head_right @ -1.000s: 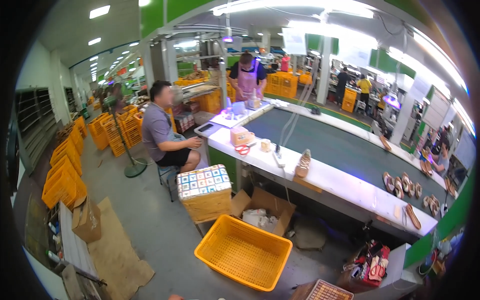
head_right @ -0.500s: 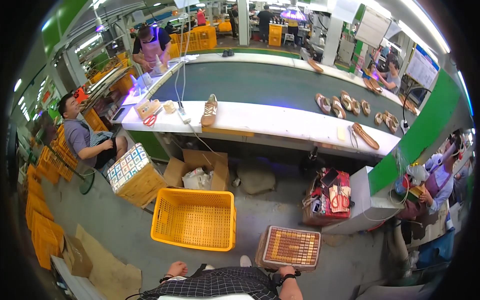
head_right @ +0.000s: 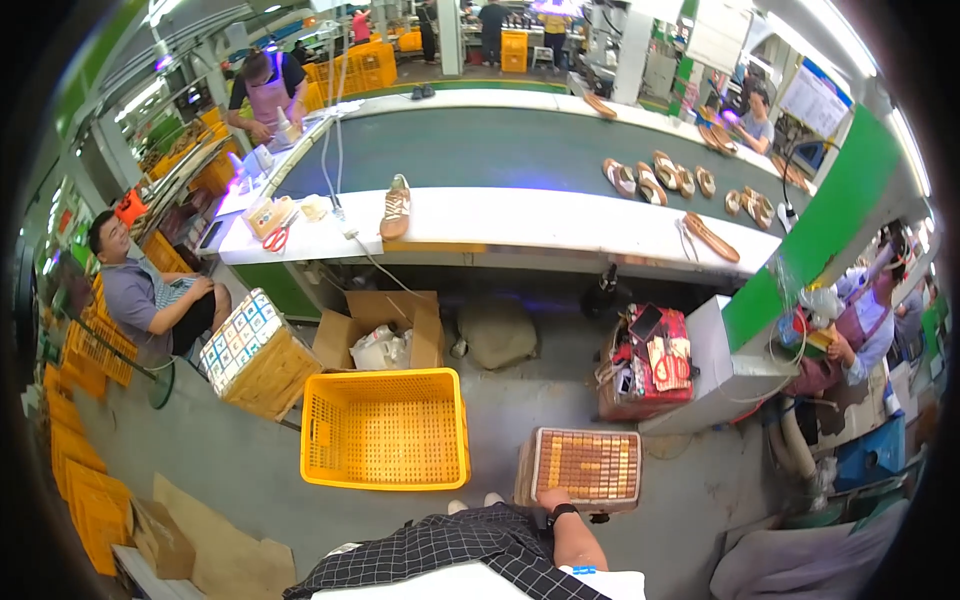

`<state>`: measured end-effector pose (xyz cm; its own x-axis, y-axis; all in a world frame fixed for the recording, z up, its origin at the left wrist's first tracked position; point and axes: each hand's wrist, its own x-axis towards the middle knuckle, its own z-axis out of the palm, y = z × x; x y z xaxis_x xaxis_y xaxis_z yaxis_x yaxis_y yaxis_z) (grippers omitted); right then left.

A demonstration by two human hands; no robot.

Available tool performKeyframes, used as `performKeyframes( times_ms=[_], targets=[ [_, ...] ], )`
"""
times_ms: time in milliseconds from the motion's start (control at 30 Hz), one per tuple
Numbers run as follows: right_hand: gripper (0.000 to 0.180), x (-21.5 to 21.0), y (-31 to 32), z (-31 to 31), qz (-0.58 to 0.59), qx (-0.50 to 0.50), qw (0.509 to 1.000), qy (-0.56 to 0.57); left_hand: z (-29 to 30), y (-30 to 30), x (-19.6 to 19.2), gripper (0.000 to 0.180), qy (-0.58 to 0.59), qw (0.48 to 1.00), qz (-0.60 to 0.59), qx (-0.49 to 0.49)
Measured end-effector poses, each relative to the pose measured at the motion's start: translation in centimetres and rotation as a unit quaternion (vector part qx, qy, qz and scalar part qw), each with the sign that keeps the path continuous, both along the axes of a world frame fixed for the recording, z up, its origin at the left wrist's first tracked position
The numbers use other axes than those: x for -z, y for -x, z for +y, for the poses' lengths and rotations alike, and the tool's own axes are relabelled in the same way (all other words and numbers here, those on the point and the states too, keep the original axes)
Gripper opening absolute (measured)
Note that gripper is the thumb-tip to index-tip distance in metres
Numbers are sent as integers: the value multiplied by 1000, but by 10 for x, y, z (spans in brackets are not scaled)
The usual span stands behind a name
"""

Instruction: Inspecting shoe uppers and preparing them for the lasting process on a manufacturing conveyor line.

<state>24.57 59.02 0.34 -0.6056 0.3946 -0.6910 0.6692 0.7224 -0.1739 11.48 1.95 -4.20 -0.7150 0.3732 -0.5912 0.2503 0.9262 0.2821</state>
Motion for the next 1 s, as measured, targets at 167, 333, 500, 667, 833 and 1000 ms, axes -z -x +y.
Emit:
performKeyframes(
  times_ms=[167,333,500,667,833,1000],
  targets=[
    [40,-69,47,8,21,24,999,-9,5,-17,-22,20,-54,996,16,-65],
    [38,-62,91,11,47,175,982,46,4,-22,-24,24,-89,986,-11,-141],
    [28,13,107,66,146,-35,987,50,41,-10,-40,28,-135,969,-50,-203],
    [24,-55,206,81,195,413,875,161,68,-17,-47,32,-150,937,-81,-304],
    [46,-125,317,165,400,244,879,-89,123,23,-47,36,-176,903,-102,-379],
    [59,-188,422,276,565,159,759,-283,208,130,-53,40,-204,882,-121,-408]
  ],
)
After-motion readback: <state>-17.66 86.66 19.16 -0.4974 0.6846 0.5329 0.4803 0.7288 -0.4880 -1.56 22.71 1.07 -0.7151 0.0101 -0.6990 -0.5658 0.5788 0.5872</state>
